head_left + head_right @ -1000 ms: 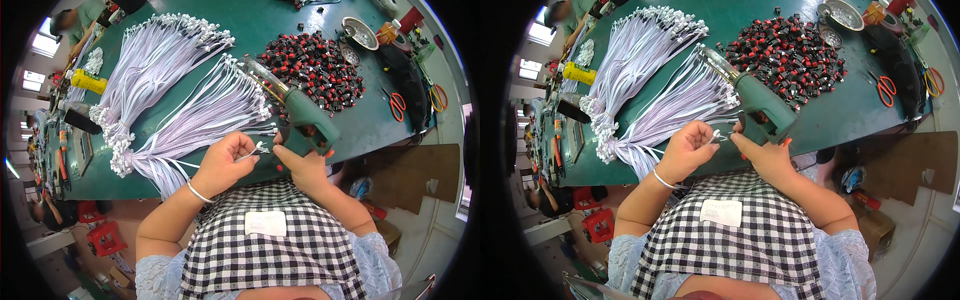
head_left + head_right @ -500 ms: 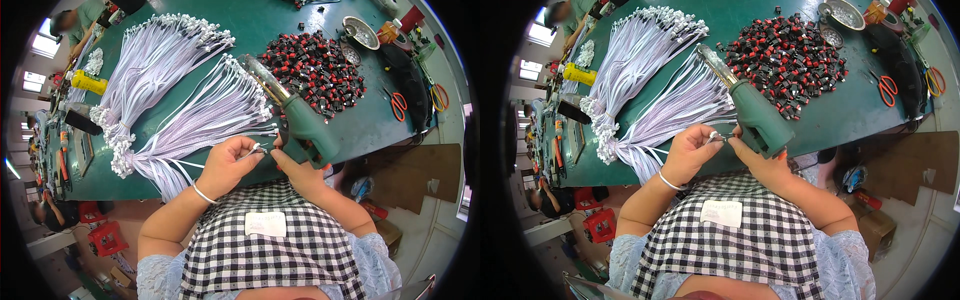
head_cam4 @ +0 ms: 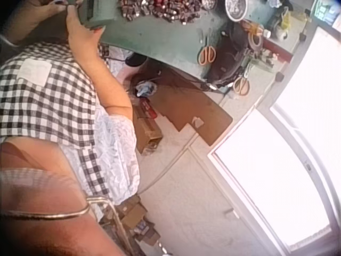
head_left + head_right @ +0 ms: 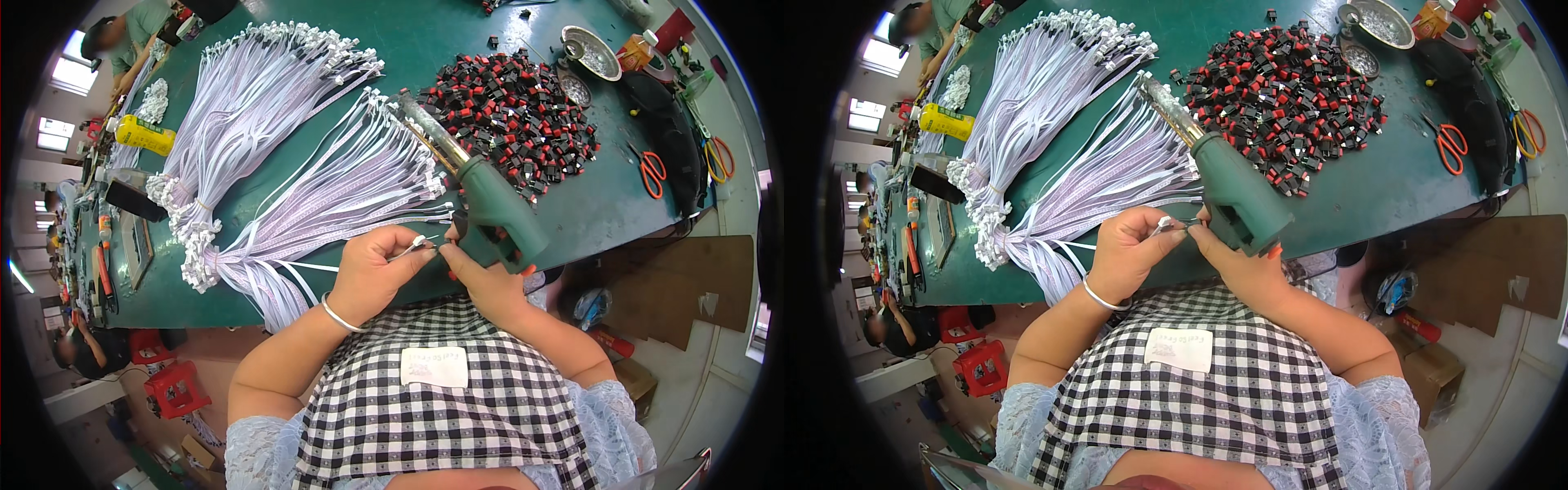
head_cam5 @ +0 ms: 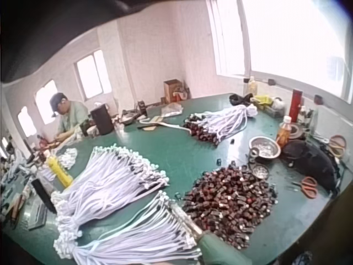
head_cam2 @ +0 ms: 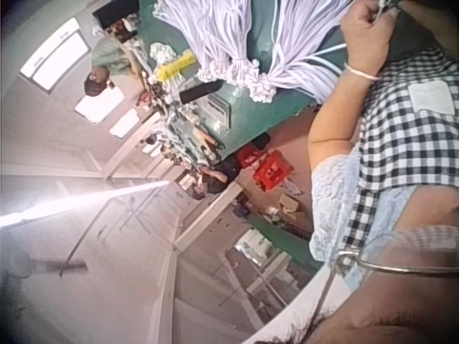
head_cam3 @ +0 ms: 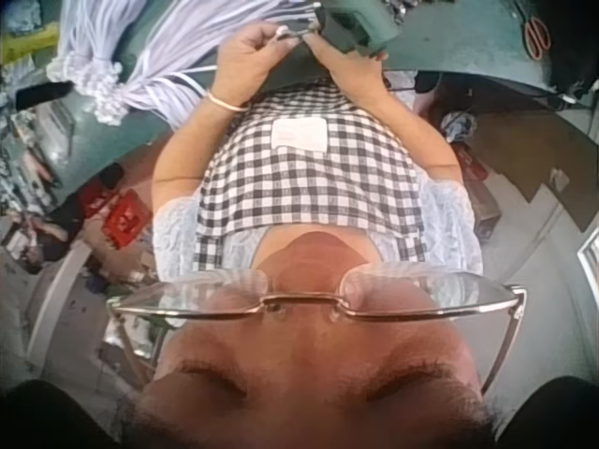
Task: The person uses a heat gun to apply heat to the ends of white wires while inserting small red and black plastic connectors. The person repeatedly picks up a wire, applies heat, and inserts a connector, working on a green table in a factory setting.
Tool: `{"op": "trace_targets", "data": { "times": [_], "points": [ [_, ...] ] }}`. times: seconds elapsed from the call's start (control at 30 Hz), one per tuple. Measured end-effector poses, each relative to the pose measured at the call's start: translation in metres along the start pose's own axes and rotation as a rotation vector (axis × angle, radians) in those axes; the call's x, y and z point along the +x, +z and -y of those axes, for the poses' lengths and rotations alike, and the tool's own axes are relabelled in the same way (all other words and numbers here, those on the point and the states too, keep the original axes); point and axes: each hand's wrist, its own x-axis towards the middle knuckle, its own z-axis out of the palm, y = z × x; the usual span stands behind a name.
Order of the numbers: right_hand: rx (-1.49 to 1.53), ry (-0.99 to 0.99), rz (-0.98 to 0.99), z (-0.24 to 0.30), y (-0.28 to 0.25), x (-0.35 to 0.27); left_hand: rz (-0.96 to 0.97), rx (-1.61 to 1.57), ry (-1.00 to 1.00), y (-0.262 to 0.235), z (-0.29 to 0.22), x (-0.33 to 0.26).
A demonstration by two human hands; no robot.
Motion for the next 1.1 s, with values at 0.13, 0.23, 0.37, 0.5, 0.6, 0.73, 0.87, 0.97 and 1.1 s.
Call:
{"op": "trace_targets", "data": {
  "times": [0.13, 0.23, 0.37, 0.5, 0.6, 0.73, 0.87, 0.97, 1.1],
  "points": [
    [0.099, 0.018, -0.028, 0.004, -0.005, 0.001, 0.032, -0.063, 0.009, -0.003, -0.002, 0.002],
    [0.206, 0.024, -0.056, -0.002, -0.005, 0.003, 0.049, -0.096, 0.010, -0.002, -0.003, 0.003],
    [0.293, 0.072, -0.105, -0.006, 0.000, 0.006, 0.096, -0.209, 0.004, -0.002, -0.003, 0.002],
    [0.203, 0.018, -0.015, -0.005, -0.006, 0.008, 0.108, -0.266, -0.037, -0.004, -0.009, 0.000],
    [0.056, 0.092, 0.020, 0.006, -0.007, 0.003, 0.159, -0.202, -0.040, -0.006, 0.003, 0.003],
    [-0.030, 0.074, 0.028, 0.004, -0.008, 0.000, 0.186, -0.123, -0.159, -0.006, -0.009, 0.002],
    [-0.115, -0.257, 0.031, -0.011, -0.009, 0.002, 0.191, -0.100, -0.146, -0.005, -0.011, 0.004],
    [-0.395, -0.419, 0.089, -0.014, -0.012, 0.004, 0.191, -0.114, -0.076, -0.004, -0.002, 0.006],
    [-0.541, -0.461, 0.046, -0.016, -0.014, 0.002, 0.217, -0.103, -0.159, -0.005, -0.015, 0.004]
  ]
}}
